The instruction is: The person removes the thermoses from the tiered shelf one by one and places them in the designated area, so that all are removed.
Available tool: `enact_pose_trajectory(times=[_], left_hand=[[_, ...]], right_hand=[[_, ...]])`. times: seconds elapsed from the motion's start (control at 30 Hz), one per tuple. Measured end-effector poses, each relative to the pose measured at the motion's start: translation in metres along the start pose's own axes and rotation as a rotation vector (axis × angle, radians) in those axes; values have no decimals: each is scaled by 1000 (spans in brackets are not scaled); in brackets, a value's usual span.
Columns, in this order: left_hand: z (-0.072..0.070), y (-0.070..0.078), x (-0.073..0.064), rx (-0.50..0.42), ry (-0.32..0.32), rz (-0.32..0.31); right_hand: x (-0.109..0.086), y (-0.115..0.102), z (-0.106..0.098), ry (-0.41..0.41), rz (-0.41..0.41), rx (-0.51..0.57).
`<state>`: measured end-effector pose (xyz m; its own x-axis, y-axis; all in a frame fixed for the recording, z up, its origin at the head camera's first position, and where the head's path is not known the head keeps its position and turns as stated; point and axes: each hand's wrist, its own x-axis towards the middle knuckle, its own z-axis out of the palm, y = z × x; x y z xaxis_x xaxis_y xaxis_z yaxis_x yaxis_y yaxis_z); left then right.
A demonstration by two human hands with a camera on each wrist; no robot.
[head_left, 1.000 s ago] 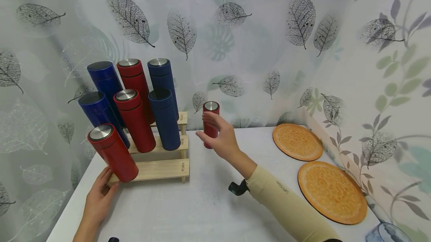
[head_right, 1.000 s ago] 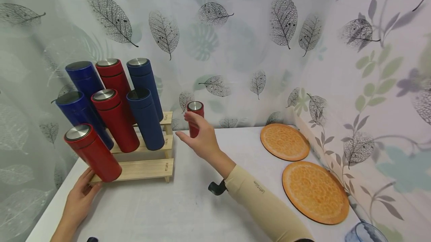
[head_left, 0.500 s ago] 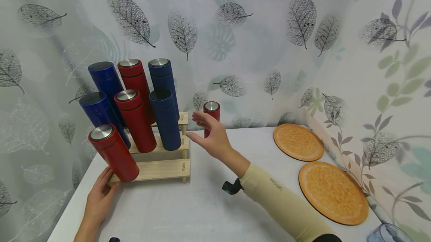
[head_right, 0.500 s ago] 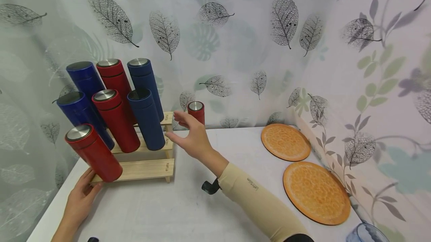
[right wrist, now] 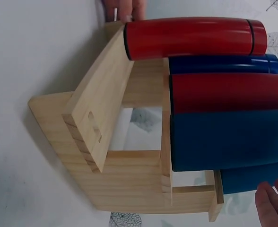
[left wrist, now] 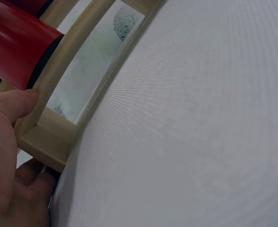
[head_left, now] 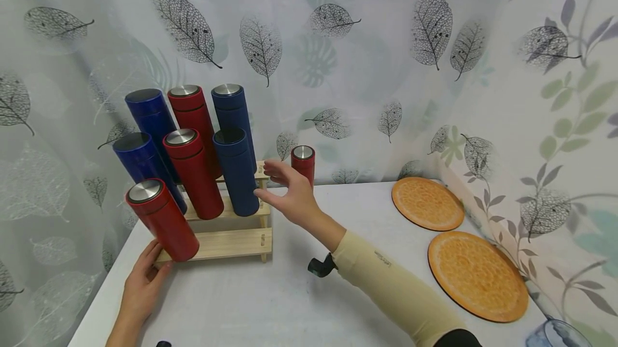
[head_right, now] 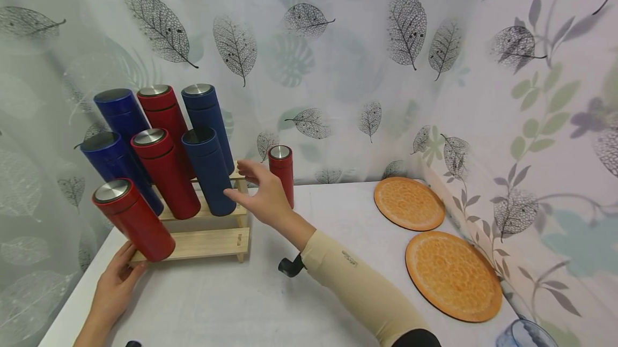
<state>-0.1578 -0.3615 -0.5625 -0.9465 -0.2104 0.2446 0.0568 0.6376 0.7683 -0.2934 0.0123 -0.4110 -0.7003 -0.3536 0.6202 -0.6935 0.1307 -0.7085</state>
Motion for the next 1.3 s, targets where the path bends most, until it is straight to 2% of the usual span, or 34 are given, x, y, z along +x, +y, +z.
enact_pose_trajectory(times=[0.47, 0.63, 0.8, 1.3], left_hand=[[1, 0, -2, 10, 26, 46], [1, 1, -2, 9, 20, 33], [2, 1, -1, 1, 25, 39], [2, 0, -1, 11, 22, 31]], right_hand=[[9, 8, 23, -42, 92, 52], [12, 11, 29, -44, 90, 52], [14, 12, 34, -49, 125, 56], [19, 13, 44, -45, 174, -6]])
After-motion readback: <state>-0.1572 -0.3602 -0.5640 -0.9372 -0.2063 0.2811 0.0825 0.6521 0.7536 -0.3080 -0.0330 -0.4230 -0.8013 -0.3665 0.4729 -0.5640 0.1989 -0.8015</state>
